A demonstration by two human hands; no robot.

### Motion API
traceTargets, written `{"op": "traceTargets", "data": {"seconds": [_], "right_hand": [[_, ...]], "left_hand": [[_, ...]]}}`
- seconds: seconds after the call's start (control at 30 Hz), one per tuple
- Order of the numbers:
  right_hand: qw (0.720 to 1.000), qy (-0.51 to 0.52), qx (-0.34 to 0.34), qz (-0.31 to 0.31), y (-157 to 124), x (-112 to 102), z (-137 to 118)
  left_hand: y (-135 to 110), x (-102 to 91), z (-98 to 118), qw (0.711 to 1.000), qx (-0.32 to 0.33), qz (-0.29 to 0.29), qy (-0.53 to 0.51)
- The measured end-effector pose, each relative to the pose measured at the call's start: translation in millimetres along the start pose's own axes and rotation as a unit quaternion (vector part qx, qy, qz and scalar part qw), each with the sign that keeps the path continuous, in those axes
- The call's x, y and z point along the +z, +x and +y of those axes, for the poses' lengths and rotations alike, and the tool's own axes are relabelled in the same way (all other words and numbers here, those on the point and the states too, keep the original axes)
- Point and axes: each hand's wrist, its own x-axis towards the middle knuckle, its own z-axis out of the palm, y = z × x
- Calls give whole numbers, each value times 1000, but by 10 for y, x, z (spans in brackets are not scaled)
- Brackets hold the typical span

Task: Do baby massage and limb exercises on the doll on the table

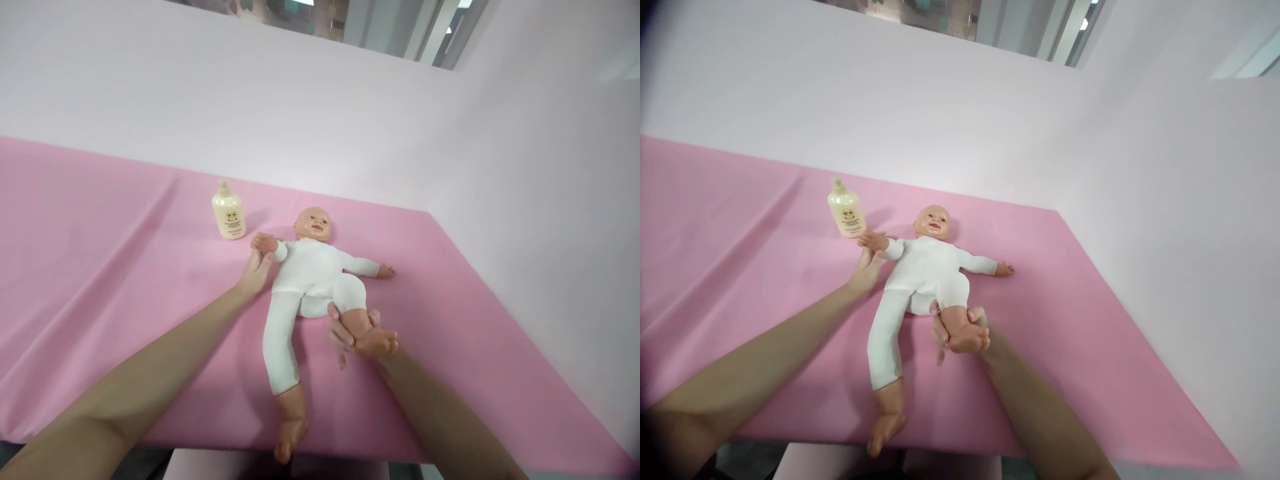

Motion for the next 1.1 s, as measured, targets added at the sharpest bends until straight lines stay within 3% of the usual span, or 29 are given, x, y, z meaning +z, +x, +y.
{"op": "traceTargets", "data": {"seconds": [0.07, 0.2, 0.27, 0.37, 0.53, 0.63, 0.7, 0.77, 0.87, 0.97, 1.1], "right_hand": [[997, -14, -71, 0, 46, 16, -34], [976, -23, -97, 194, 100, 172, -124], [956, -21, -97, 275, 124, 241, -141], [933, -29, -91, 348, 174, 289, -130], [916, -28, -88, 389, 222, 322, -125], [928, -36, -73, 363, 161, 296, -120], [944, -66, -51, 318, 80, 228, -84], [964, -102, -20, 245, -8, 134, -28], [984, -108, 86, 110, -70, 19, 29], [977, -115, 179, 5, 10, 17, -11], [955, -117, 236, -139, 212, 127, -116]], "left_hand": [[-51, 24, 29, 989, 60, -99, 95], [-49, 11, 45, 915, 189, -247, 255], [-21, -11, 32, 882, 231, -277, 304], [16, -40, 13, 847, 263, -302, 350], [23, -44, 21, 834, 269, -312, 366], [-8, -34, 21, 858, 256, -289, 340], [-28, -33, -1, 891, 228, -249, 304], [-26, -46, -49, 934, 181, -182, 249], [42, -106, -156, 986, 89, -44, 132], [160, -201, -246, 997, 5, 76, 32], [269, -276, -263, 982, -70, 169, -54]]}}
